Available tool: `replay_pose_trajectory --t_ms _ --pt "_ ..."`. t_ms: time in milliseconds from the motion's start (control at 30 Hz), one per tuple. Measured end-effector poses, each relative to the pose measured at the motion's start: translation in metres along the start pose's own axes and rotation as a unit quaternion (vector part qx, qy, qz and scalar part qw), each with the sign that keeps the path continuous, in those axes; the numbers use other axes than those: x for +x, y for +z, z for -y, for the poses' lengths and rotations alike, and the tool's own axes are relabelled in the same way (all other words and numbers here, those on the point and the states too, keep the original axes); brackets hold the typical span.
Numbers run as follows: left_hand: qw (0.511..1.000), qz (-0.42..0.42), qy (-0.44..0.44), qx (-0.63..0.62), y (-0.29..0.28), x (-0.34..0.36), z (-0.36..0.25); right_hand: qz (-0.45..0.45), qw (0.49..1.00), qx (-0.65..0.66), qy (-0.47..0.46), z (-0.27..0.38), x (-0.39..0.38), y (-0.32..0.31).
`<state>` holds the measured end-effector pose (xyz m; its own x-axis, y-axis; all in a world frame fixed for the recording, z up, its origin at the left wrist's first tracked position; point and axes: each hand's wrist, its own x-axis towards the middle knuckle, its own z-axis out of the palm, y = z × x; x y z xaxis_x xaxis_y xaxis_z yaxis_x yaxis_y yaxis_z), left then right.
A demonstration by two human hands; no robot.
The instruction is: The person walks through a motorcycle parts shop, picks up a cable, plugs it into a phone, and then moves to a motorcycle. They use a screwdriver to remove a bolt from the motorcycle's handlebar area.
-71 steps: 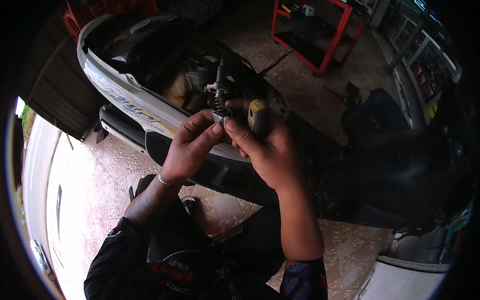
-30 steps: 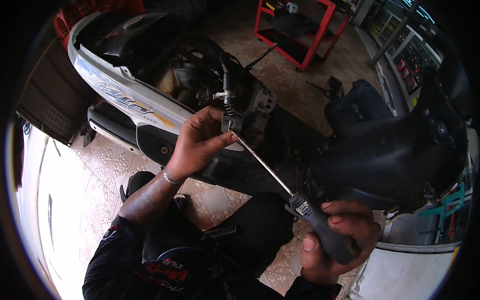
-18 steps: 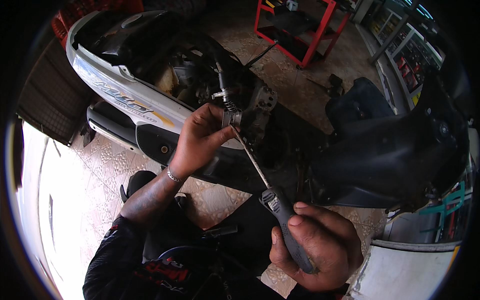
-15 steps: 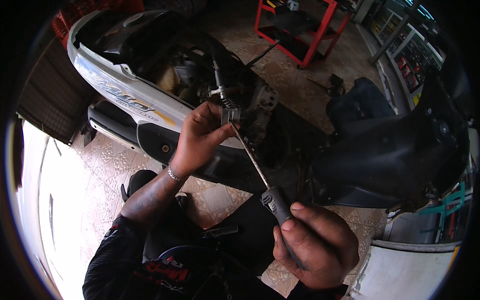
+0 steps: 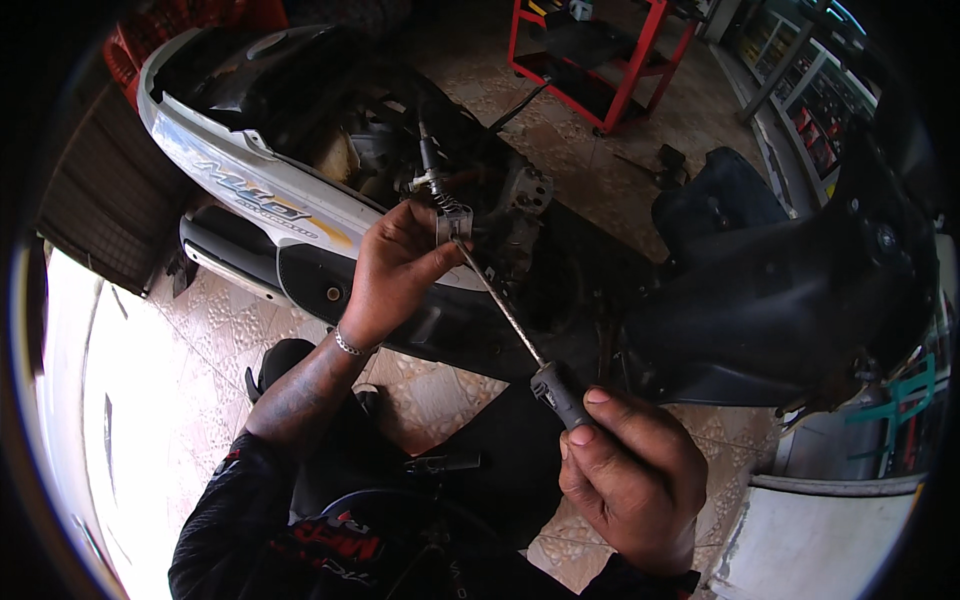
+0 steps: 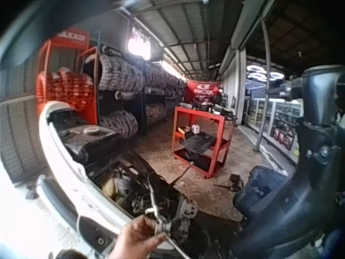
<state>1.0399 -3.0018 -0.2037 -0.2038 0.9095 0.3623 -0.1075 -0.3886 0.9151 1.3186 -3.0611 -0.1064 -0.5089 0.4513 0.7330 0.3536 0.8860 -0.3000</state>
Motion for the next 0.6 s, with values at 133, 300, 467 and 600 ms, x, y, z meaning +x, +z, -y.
replay_pose_trajectory --t_ms 133,300,467,600 --pt "0.999 0.003 -0.021 0.027 0.001 -0.001 -0.001 -0.041 0.998 0.016 0.038 -0.001 -0.007 0.006" --pt "1.000 -0.007 -0.013 -0.017 0.004 0.000 0.001 0.028 0.997 -0.013 -0.067 -0.011 -0.001 -0.001" --pt "1.000 0.001 0.007 -0.012 0.002 0.002 0.002 0.093 0.991 0.000 -0.102 -0.015 0.004 -0.010" --pt "1.000 0.007 -0.020 -0.008 0.001 0.002 0.000 0.002 0.999 0.045 -0.008 -0.019 -0.001 -0.002"
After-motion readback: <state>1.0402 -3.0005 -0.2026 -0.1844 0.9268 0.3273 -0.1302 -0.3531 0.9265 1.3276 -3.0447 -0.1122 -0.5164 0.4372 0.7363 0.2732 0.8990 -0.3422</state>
